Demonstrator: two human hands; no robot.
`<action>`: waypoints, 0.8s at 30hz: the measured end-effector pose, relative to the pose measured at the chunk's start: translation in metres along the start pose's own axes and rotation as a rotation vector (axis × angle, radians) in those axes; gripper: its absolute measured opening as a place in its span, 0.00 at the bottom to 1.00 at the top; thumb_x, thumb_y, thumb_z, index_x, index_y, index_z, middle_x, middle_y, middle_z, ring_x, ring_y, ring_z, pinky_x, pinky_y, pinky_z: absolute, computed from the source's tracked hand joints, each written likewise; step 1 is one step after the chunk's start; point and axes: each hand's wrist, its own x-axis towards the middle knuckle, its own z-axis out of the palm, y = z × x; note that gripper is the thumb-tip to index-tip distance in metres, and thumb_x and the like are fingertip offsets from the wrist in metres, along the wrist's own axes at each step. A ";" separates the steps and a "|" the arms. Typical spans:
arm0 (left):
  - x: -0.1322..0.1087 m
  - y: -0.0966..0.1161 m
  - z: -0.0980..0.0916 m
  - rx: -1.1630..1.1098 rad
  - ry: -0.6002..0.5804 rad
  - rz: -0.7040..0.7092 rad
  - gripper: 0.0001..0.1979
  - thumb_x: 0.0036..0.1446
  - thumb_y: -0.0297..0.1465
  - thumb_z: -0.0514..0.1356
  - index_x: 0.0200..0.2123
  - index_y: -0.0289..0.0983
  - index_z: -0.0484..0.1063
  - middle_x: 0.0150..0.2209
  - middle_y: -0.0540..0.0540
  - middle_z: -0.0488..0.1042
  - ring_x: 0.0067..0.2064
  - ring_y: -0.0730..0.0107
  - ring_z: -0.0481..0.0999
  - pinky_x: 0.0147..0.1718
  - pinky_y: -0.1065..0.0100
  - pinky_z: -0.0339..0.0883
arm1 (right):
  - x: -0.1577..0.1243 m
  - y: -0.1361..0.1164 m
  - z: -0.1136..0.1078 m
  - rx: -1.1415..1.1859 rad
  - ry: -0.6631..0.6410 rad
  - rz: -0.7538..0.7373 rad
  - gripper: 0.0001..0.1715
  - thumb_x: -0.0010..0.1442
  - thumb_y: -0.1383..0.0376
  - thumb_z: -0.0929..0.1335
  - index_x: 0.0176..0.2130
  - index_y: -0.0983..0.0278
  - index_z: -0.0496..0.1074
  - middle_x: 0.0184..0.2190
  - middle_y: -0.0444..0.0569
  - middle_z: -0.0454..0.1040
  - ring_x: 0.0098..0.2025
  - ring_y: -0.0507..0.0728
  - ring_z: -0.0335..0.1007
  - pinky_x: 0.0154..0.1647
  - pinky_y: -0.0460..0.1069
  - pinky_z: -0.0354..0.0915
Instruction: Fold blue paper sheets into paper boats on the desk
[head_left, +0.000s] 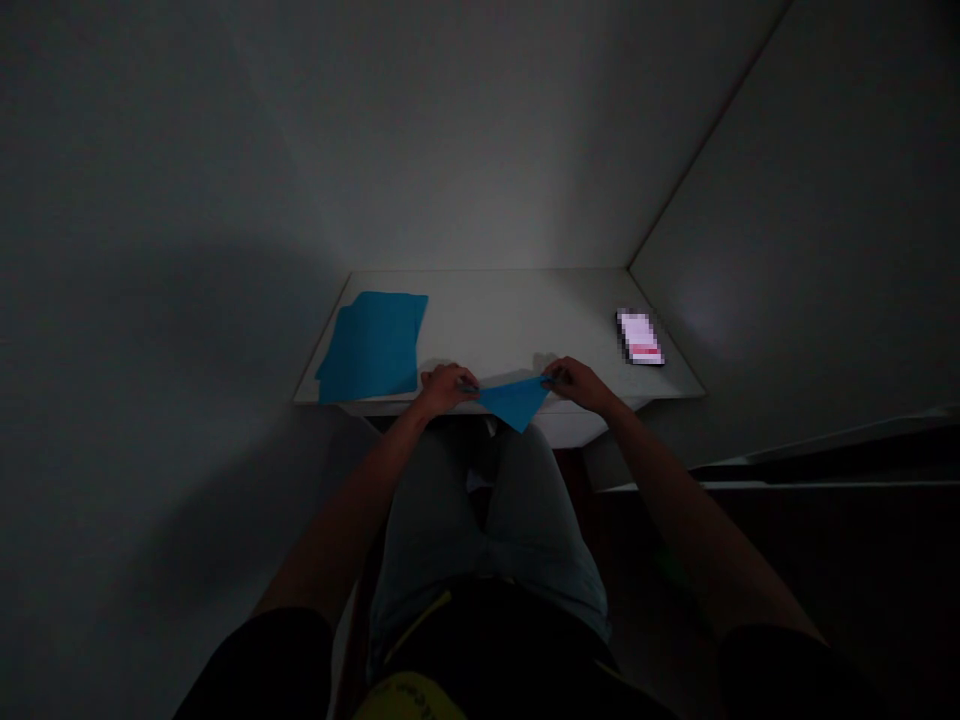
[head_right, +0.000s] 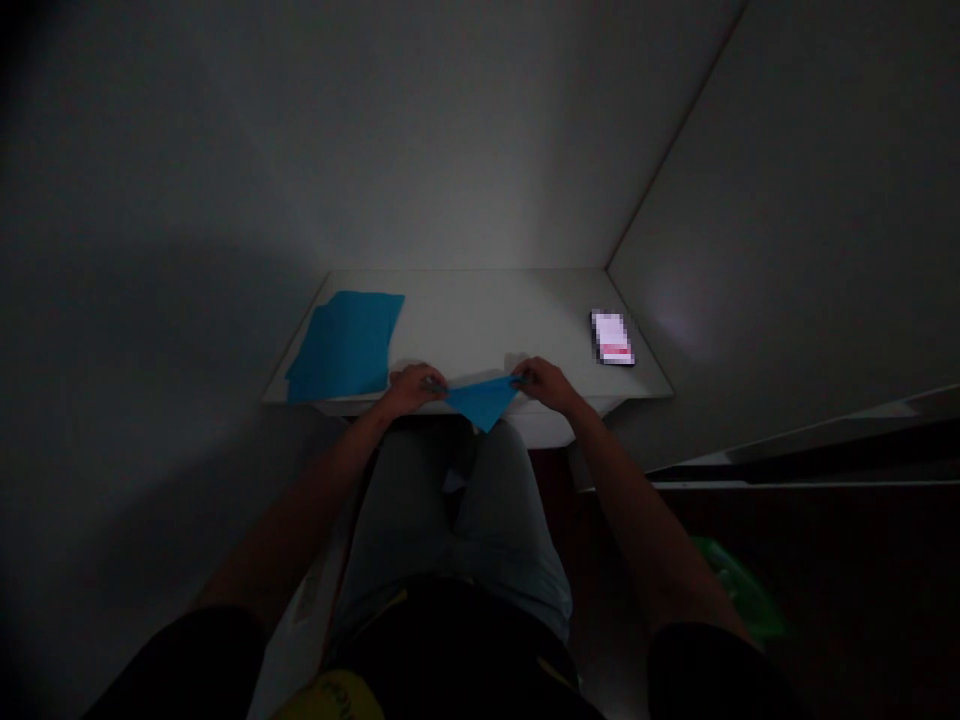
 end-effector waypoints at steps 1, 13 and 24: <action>-0.004 0.001 0.001 0.003 0.016 0.048 0.07 0.57 0.36 0.72 0.40 0.44 0.84 0.47 0.44 0.82 0.54 0.50 0.77 0.58 0.48 0.63 | -0.003 0.000 0.001 -0.002 0.007 -0.047 0.16 0.63 0.56 0.73 0.48 0.60 0.80 0.44 0.53 0.80 0.37 0.58 0.76 0.41 0.54 0.73; -0.044 -0.021 0.022 0.120 0.189 0.487 0.14 0.68 0.35 0.64 0.54 0.45 0.81 0.56 0.44 0.82 0.58 0.56 0.79 0.60 0.51 0.67 | -0.040 0.001 0.011 -0.264 0.058 -0.288 0.16 0.68 0.54 0.71 0.53 0.54 0.81 0.58 0.54 0.80 0.57 0.67 0.75 0.58 0.63 0.64; 0.009 -0.008 0.021 -0.422 0.336 0.089 0.10 0.66 0.36 0.63 0.48 0.40 0.75 0.35 0.50 0.82 0.35 0.70 0.79 0.38 0.68 0.71 | 0.005 -0.017 0.025 0.313 0.281 0.039 0.23 0.63 0.45 0.69 0.45 0.60 0.75 0.35 0.48 0.80 0.35 0.57 0.74 0.38 0.52 0.69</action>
